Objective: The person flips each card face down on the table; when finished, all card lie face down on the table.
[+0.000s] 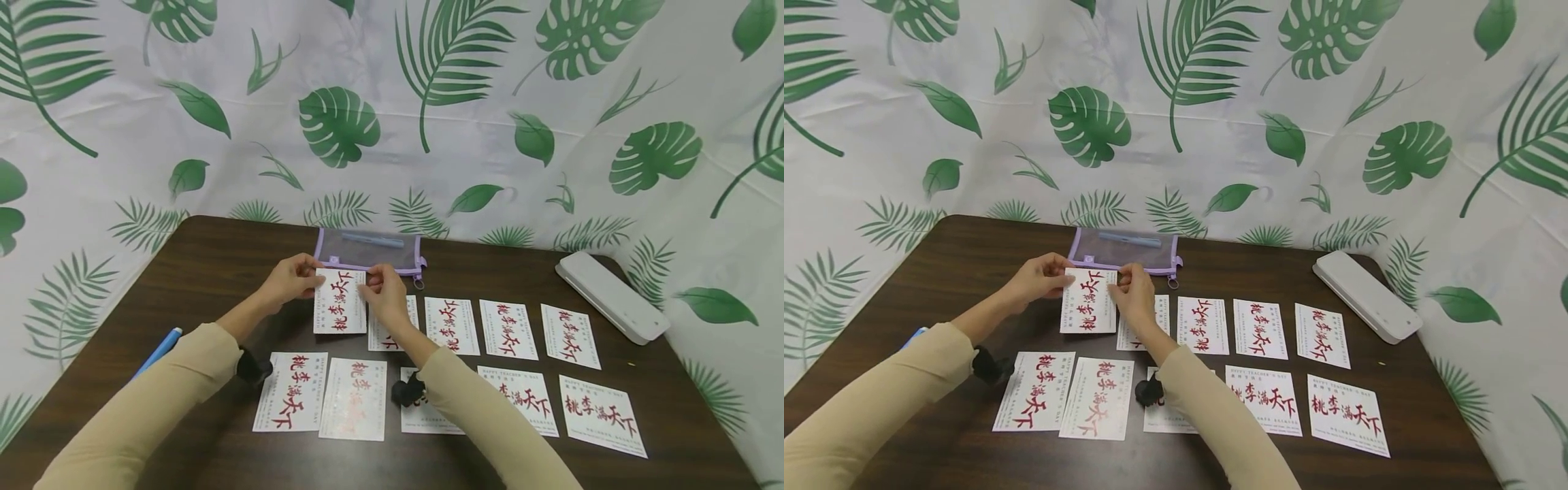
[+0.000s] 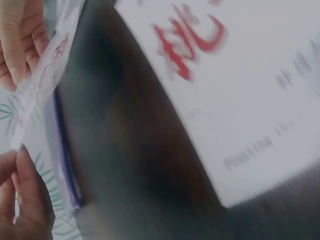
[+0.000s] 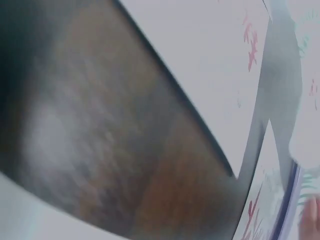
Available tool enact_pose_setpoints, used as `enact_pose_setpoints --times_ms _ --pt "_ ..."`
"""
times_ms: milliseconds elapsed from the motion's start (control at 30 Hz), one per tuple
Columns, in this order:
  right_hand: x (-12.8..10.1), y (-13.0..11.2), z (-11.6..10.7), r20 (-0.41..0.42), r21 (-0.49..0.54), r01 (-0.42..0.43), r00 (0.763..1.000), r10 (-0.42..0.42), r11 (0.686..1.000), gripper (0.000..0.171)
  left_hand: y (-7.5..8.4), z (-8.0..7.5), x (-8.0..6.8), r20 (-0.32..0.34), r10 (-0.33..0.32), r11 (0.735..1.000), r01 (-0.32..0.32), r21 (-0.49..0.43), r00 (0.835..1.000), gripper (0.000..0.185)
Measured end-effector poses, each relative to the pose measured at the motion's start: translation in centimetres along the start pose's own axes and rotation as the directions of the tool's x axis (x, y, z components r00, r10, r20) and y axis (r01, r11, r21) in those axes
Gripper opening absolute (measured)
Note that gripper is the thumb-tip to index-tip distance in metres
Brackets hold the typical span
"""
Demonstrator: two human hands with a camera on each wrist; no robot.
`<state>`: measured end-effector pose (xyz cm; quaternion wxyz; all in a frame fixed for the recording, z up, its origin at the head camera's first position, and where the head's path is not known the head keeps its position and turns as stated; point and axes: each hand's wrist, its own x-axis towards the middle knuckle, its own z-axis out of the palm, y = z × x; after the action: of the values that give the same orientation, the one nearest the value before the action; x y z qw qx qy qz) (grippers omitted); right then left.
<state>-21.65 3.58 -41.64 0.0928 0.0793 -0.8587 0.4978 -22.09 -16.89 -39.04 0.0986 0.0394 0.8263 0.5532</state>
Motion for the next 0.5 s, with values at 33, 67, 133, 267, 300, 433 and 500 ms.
enact_pose_setpoints --times_ms 33,67,133,267,300,433,500 --pt "-0.1 -0.2 0.0 -0.019 -0.006 0.037 0.999 -0.037 0.999 0.026 0.3 0.0 0.0 -0.011 -0.018 0.999 0.017 -0.039 1.000 0.031" --pt "-0.2 -0.4 0.1 -0.028 -0.021 0.085 0.996 -0.085 0.996 0.026 0.6 0.0 -0.1 -0.028 -0.034 0.997 0.032 -0.075 0.999 0.032" --pt "-0.6 -1.0 0.3 -0.007 -0.081 0.199 0.980 -0.201 0.977 0.027 1.1 0.2 -0.2 -0.074 -0.055 0.988 0.043 -0.146 0.996 0.032" --pt "-1.5 -2.0 0.6 0.117 -0.221 0.395 0.918 -0.378 0.892 0.034 2.2 1.0 -0.3 -0.148 -0.074 0.958 0.030 -0.285 0.986 0.028" --pt "-1.7 -2.1 0.6 0.136 -0.259 0.430 0.903 -0.408 0.865 0.034 2.4 1.2 -0.3 -0.161 -0.074 0.949 0.020 -0.314 0.984 0.027" --pt "-1.9 -2.4 0.4 0.135 -0.378 0.528 0.844 -0.519 0.760 0.027 3.5 1.9 -0.6 -0.214 -0.044 0.933 -0.037 -0.359 0.976 0.019" --pt "-1.7 -2.4 0.1 0.111 -0.419 0.571 0.804 -0.584 0.706 0.025 4.0 2.1 -0.8 -0.237 -0.012 0.934 -0.073 -0.349 0.971 0.018"
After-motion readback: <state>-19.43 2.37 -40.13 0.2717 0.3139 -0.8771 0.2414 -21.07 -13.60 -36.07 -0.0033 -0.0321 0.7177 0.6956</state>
